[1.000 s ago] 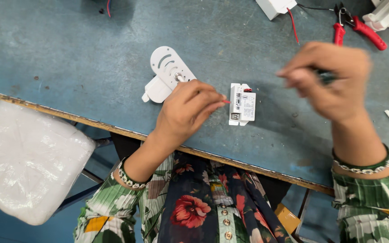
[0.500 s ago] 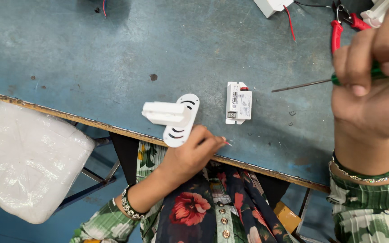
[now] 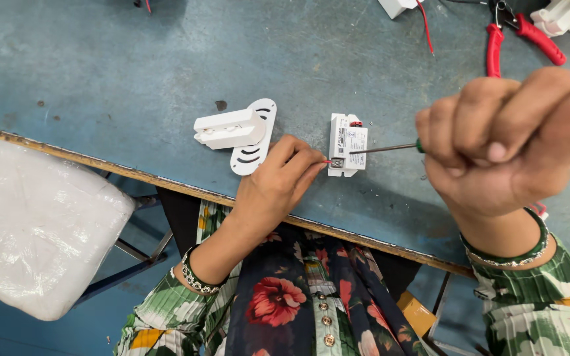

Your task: The person assembles small white electronic components on a workbench. They use a screwdriver to tighten screws on a white rectangular box and connect red and white wires to it. The person handles multiple similar components and tools including pliers.

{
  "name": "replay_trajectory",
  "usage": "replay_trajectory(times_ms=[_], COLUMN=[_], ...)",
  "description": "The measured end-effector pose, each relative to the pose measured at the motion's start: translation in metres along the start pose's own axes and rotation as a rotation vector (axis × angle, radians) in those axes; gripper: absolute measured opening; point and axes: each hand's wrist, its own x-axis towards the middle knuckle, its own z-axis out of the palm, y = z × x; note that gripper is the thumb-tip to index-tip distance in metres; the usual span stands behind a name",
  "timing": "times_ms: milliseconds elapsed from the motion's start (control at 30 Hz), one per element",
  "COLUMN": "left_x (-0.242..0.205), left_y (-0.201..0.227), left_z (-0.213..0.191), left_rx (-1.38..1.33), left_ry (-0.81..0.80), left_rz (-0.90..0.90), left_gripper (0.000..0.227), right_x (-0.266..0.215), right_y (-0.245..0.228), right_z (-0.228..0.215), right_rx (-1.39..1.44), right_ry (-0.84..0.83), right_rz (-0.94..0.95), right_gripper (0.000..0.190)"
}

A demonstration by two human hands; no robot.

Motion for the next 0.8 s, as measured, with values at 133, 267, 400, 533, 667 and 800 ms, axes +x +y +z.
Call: replay_trajectory(times_ms=[133,267,400,533,667,800], left_x=[0.001,0.003,0.005,0.004,0.004,0.004], left_y=[0.0,0.002,0.002,0.001,0.0,0.0], left_z=[-0.001,-0.002,-0.002,-0.003,-0.002,-0.002], left_rx=[0.011,0.003,0.012,-0.006,-0.006,-0.005], left_ry=[0.013,0.001,0.002,0.012,0.012,0.016], left_rz=[0.023,0.022,0.048,0.051,0.052,0.053], left_gripper=[0.013,0.013,0.014,0.015,0.014,0.014], right_x=[0.004,0.004,0.001,0.002,0.005,0.006], right_y=[0.008,0.013,0.012,0.012,0.014,0.014], right_z=[0.009,0.018,0.016,0.013,0.009,0.008], right_rx=[0.054,-0.008,-0.004,-0.013,-0.04,-0.04], right_ry=[0.014,0.005,-0.008,-0.097,-0.169,-0.182], right_rz=[0.077,0.09,0.076,0.054,0.005,0.008], right_gripper=[0.055,0.052,0.054,0.052,0.052,0.053])
